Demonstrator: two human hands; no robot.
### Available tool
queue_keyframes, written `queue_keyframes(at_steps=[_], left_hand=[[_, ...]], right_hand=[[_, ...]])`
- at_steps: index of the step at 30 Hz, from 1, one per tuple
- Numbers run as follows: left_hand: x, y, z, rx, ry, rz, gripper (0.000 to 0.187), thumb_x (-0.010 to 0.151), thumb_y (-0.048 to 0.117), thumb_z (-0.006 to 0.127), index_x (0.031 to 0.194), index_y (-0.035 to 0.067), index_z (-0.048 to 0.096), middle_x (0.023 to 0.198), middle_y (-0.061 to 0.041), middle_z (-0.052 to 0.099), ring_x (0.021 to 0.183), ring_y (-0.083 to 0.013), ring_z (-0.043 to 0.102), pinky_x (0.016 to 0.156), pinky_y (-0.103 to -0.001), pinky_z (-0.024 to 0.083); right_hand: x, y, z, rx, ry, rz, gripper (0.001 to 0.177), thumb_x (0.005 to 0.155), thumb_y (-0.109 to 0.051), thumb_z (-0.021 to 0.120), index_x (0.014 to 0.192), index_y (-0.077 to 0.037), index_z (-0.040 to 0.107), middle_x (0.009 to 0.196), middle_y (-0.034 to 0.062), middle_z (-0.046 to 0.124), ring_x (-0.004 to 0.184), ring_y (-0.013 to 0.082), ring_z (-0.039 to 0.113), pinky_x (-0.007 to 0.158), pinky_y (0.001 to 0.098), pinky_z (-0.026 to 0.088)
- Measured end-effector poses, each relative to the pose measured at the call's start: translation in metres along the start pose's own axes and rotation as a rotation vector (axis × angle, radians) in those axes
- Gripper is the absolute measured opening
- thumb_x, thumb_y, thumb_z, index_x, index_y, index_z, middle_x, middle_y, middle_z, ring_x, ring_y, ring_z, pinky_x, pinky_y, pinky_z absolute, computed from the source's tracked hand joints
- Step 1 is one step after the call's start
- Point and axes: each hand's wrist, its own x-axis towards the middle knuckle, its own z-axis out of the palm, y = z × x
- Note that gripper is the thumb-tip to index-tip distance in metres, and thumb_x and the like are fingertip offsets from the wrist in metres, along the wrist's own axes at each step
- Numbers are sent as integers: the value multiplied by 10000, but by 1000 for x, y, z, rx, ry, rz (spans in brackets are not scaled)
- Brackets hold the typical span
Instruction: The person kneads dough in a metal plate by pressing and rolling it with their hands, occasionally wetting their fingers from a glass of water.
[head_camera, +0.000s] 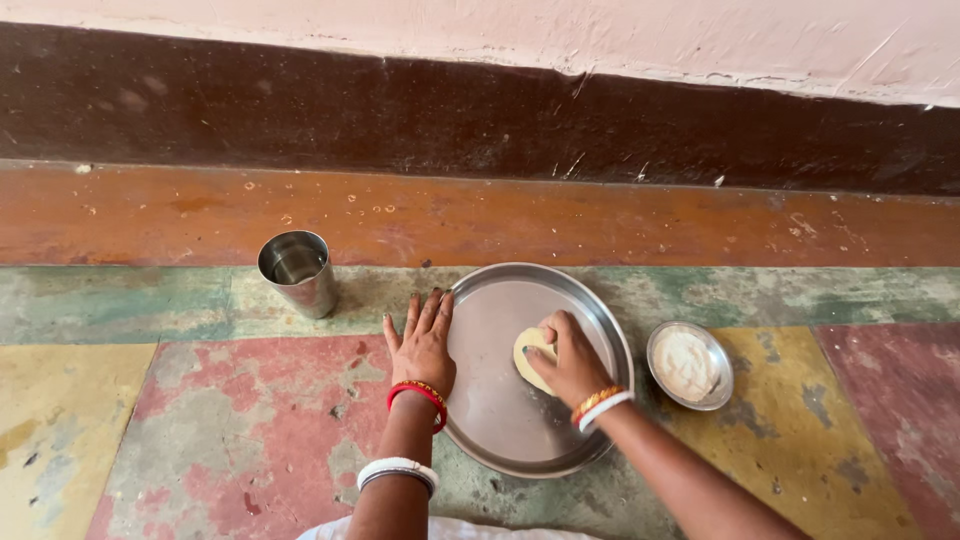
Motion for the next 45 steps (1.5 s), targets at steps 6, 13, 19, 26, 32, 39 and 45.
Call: queue_keyframes(at_steps=[6,13,19,26,32,39,45], left_hand=[[-1,-1,2,-12,-15,4,879,813,-87,461,1594,255,246,1669,53,236,1559,-206,119,1241,-577,8],[1,-3,3,-45,1,14,868,810,-82,480,1586,249,276,1662,44,256,1561,-212,135,1243,-575,21],[3,-6,10,-84,44,32,837,823,-63,491,1577,244,299,1649,35,279,1552,-224,145,1234,-585,25],[4,-4,8,-94,26,-28,896,784,-102,484,1573,290,320,1641,57,308,1559,-216,157,1235,-604,1],[1,-1,2,-110,27,-42,912,771,-107,481,1573,293,306,1633,64,306,1552,-217,158,1224,-628,-21],[0,-1,3,-79,47,-38,919,779,-125,462,1576,306,308,1639,82,309,1556,-208,162,1236,-614,-14],[1,-2,4,-59,33,-45,904,784,-114,462,1572,299,304,1636,76,305,1554,-211,157,1231,-618,-18]], right_hand=[[-17,-32,13,-340,268,-441,410,860,-196,657,1231,-39,582,1247,174,617,1199,358,582,1042,472,459],[4,-62,9,-443,-5,-220,391,864,-414,728,1048,-86,623,1100,110,635,1095,313,592,947,450,479],[32,-58,19,-431,66,-275,278,846,-353,689,920,-85,709,962,108,710,941,318,669,820,464,540],[47,-68,23,-489,5,-115,316,867,-397,646,914,-100,744,955,132,735,923,340,695,827,481,548],[9,-81,7,-570,3,-347,356,903,-460,664,958,-109,694,1032,134,661,1059,345,616,951,510,468],[-33,-55,-19,33,99,-477,155,788,-142,701,826,-61,575,1275,191,582,1209,361,579,1002,438,481],[-19,-35,-14,-159,151,-234,185,813,-116,660,963,-27,600,1003,177,644,997,371,613,871,475,509]])
